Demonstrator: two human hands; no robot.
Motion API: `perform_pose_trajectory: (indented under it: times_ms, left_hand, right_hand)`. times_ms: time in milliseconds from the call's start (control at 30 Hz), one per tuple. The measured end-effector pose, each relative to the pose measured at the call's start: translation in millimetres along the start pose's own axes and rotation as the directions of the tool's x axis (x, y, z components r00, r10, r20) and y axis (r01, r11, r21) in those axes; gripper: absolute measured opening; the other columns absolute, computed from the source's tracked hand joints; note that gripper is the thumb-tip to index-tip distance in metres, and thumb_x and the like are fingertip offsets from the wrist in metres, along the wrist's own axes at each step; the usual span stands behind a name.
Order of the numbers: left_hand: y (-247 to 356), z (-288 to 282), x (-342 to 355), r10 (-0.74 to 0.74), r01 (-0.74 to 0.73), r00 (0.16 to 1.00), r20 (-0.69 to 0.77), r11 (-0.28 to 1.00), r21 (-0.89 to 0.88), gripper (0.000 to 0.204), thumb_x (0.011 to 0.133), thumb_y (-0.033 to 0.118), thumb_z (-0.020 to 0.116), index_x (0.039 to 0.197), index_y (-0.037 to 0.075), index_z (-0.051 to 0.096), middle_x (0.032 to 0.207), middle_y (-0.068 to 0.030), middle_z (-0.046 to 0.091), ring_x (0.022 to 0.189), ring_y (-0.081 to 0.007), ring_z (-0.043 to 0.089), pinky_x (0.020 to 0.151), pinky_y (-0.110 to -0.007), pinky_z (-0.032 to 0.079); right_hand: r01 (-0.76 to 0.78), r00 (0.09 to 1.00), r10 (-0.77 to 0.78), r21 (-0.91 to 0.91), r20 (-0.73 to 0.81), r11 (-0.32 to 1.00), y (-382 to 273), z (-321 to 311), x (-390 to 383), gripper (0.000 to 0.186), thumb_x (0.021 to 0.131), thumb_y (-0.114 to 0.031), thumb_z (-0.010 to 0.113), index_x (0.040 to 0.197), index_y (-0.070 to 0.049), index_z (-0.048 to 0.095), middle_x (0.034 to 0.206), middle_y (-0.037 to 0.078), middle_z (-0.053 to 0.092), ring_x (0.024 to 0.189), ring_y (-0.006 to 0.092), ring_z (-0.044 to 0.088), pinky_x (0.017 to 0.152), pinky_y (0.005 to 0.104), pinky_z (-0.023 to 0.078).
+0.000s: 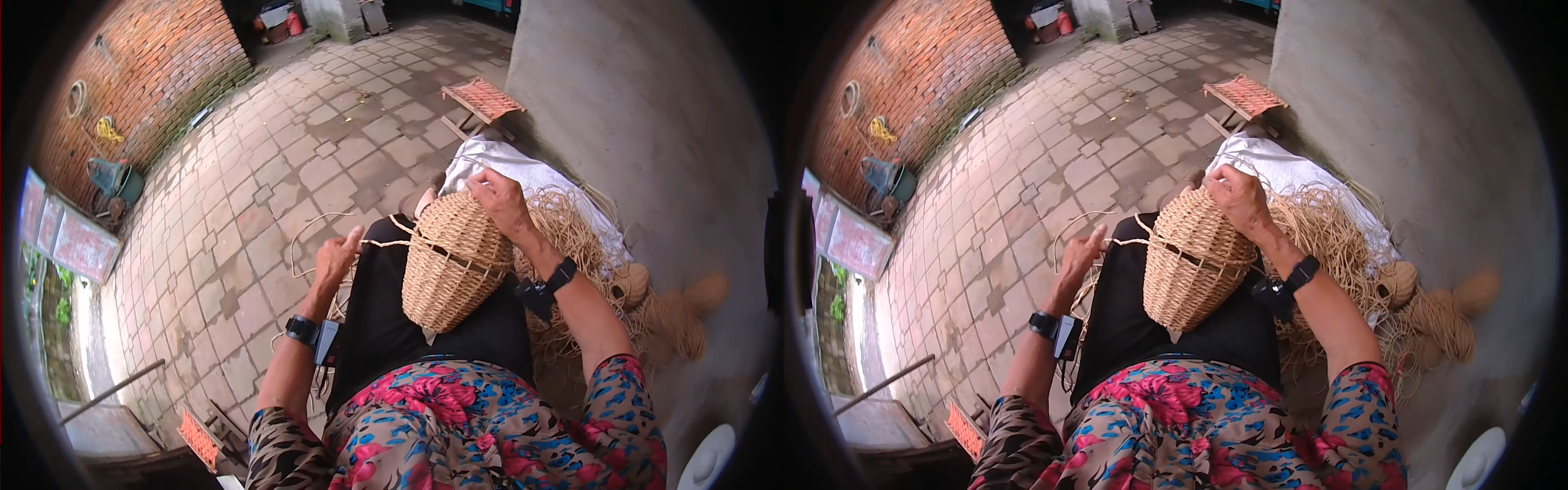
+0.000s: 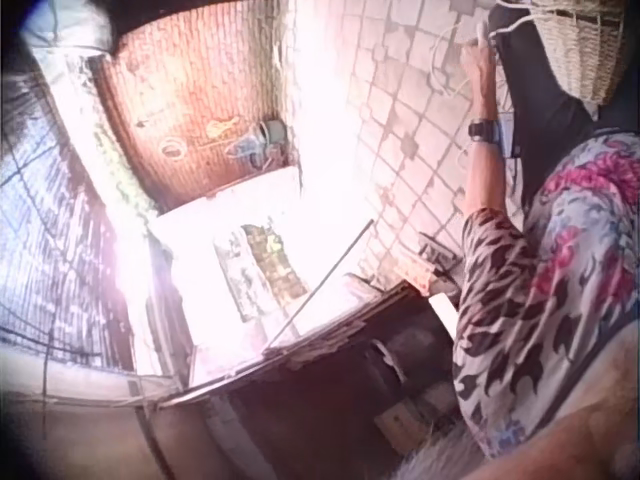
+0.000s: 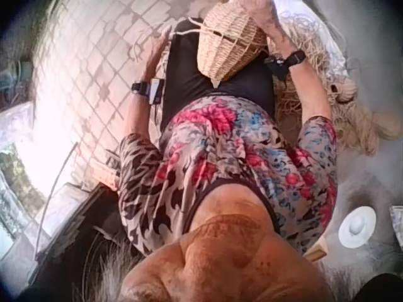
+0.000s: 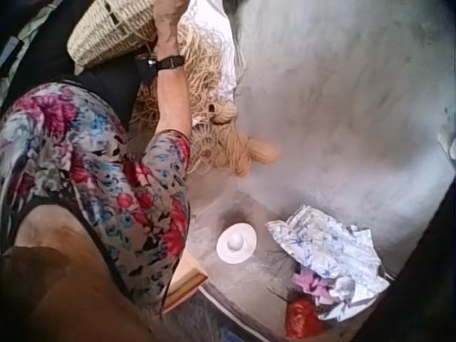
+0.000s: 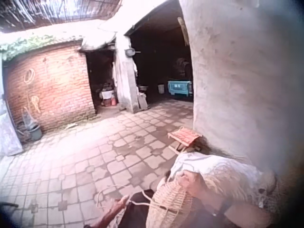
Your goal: The recorder is weaving a basket from straw fibers using their hands.
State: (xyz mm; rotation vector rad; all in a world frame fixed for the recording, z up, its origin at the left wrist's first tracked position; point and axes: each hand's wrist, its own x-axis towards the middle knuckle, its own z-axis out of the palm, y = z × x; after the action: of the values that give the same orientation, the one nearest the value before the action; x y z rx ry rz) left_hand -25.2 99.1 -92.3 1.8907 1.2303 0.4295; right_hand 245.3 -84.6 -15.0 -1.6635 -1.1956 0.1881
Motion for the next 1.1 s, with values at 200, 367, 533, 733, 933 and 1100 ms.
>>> perform_pose_trajectory:
  times_ms: [200,367,533,733,933,1100]
  left_hand:
    - [-5,13,26,-0.023,0.01,0.997,0.079,0.987,0.163,0.067,0.081,0.061,0.056,0.073,-0.004,0.068,0.073,-0.02,0.066,0.075,-0.0308,0.066,0.067,-0.04,0.051]
    - [-29,15,29,-0.146,0.233,0.961,0.233,0.881,-0.411,0.024,0.085,0.024,0.065,0.073,0.004,0.063,0.065,-0.0056,0.061,0.057,-0.0117,0.054,0.044,-0.03,0.041]
    - [-28,-7,6,-0.019,0.197,0.979,0.204,0.362,-0.911,0.006,0.091,0.016,0.059,0.092,0.013,0.054,0.076,0.0018,0.06,0.057,-0.004,0.05,0.05,-0.021,0.043]
    - [-25,-26,-28,0.157,0.265,0.944,0.29,0.164,-0.95,0.01,0.09,0.019,0.062,0.093,0.013,0.054,0.066,0.0049,0.047,0.056,-0.0058,0.041,0.05,-0.022,0.033]
    - [-7,-42,-67,0.387,0.302,0.857,0.339,0.156,-0.941,0.015,0.095,0.025,0.054,0.097,0.01,0.055,0.061,0.0045,0.036,0.055,-0.0064,0.031,0.048,-0.023,0.026]
    - [-20,-51,-78,0.299,0.244,0.911,0.285,0.167,-0.955,0.02,0.1,0.027,0.047,0.104,0.01,0.057,0.059,0.0039,0.043,0.054,-0.0066,0.035,0.049,-0.023,0.027]
  right_hand:
    - [-0.048,0.998,0.052,0.101,-0.031,0.994,-1,-4,-12,0.019,0.09,-0.019,0.061,0.09,0.0,0.061,0.067,0.005,0.061,0.06,0.0082,0.054,0.056,0.027,0.046]
    - [-0.048,0.999,0.05,-0.144,0.008,0.988,-14,-7,-7,0.012,0.086,-0.013,0.062,0.09,-0.001,0.061,0.071,0.007,0.061,0.059,0.0156,0.056,0.056,0.0306,0.046]
    - [0.459,0.883,-0.457,-0.392,0.105,0.797,-59,-16,-2,0.018,0.077,-0.009,0.066,0.093,-0.006,0.058,0.091,0.01,0.058,0.088,0.0296,0.058,0.073,0.0385,0.047]
    - [0.477,0.839,-0.354,-0.245,0.414,0.844,-77,1,-20,0.022,0.076,-0.014,0.069,0.091,-0.003,0.058,0.08,0.01,0.054,0.076,0.0269,0.055,0.067,0.0368,0.045]
    - [0.331,0.904,-0.192,-0.342,0.381,0.879,-66,8,-10,0.016,0.078,-0.013,0.065,0.087,-0.004,0.055,0.075,0.013,0.058,0.069,0.0323,0.061,0.064,0.0407,0.048]
    - [0.519,0.84,-0.316,-0.483,0.44,0.705,-67,19,-8,0.01,0.08,-0.014,0.062,0.083,-0.006,0.056,0.076,0.013,0.062,0.07,0.0333,0.062,0.062,0.0415,0.049]
